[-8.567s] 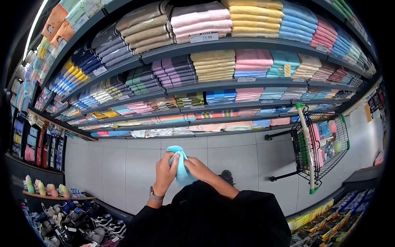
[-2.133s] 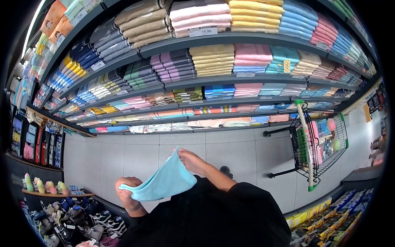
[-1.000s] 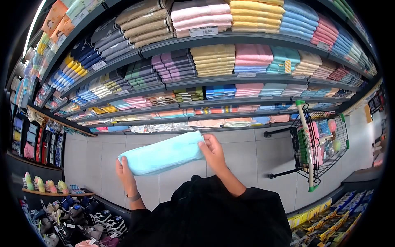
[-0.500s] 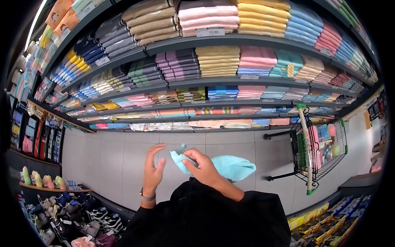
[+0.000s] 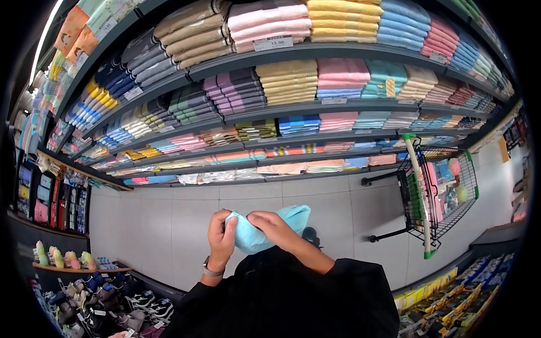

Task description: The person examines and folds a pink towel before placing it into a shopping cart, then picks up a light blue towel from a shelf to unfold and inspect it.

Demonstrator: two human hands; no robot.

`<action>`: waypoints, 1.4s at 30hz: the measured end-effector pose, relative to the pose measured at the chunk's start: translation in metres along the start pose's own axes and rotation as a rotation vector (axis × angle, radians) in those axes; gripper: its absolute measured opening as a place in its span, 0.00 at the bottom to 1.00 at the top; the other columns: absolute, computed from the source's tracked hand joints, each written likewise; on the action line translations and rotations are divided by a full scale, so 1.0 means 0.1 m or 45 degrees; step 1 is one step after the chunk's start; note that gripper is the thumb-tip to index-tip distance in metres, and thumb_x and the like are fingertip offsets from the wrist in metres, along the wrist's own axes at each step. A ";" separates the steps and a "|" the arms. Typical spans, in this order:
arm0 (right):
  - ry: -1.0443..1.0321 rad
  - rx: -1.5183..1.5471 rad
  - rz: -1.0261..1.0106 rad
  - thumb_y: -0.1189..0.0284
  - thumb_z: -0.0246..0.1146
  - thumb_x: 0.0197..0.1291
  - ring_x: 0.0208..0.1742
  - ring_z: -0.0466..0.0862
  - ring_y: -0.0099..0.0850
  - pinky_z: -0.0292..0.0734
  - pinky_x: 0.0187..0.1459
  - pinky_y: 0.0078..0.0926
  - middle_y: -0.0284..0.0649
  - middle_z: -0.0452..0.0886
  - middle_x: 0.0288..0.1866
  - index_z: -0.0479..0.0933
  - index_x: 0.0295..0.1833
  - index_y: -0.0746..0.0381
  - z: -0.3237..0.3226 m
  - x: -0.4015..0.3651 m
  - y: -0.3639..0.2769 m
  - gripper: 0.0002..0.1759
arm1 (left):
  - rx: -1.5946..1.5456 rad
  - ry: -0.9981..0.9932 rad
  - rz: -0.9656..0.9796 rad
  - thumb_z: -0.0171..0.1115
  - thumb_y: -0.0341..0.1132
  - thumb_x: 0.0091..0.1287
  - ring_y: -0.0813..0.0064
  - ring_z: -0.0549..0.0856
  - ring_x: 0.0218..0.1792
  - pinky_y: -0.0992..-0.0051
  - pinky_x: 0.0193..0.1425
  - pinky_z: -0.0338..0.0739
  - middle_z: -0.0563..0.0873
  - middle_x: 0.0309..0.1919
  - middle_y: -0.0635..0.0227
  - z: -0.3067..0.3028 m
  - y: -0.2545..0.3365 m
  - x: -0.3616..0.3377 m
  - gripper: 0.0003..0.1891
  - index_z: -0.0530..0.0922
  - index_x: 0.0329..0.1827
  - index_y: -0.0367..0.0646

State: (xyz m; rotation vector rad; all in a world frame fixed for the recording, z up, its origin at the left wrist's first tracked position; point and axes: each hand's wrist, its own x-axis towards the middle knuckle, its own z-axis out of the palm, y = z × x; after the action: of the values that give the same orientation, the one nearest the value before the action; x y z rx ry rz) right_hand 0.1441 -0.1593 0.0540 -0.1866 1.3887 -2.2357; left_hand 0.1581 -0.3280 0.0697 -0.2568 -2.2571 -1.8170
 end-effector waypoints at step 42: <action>0.270 -0.776 -0.472 0.74 0.59 0.62 0.29 0.74 0.45 0.69 0.31 0.33 0.47 0.73 0.30 0.70 0.36 0.68 0.13 0.06 -0.11 0.07 | 0.047 -0.273 -0.074 0.60 0.29 0.66 0.69 0.72 0.29 0.74 0.36 0.68 0.72 0.28 0.62 -0.08 -0.01 0.03 0.07 0.72 0.33 0.35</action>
State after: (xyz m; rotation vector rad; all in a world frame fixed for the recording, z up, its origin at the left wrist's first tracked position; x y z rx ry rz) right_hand 0.1398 -0.1687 0.0693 -0.4524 2.2868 -2.0757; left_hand 0.1551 -0.3360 0.0714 -0.4007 -2.4625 -1.8540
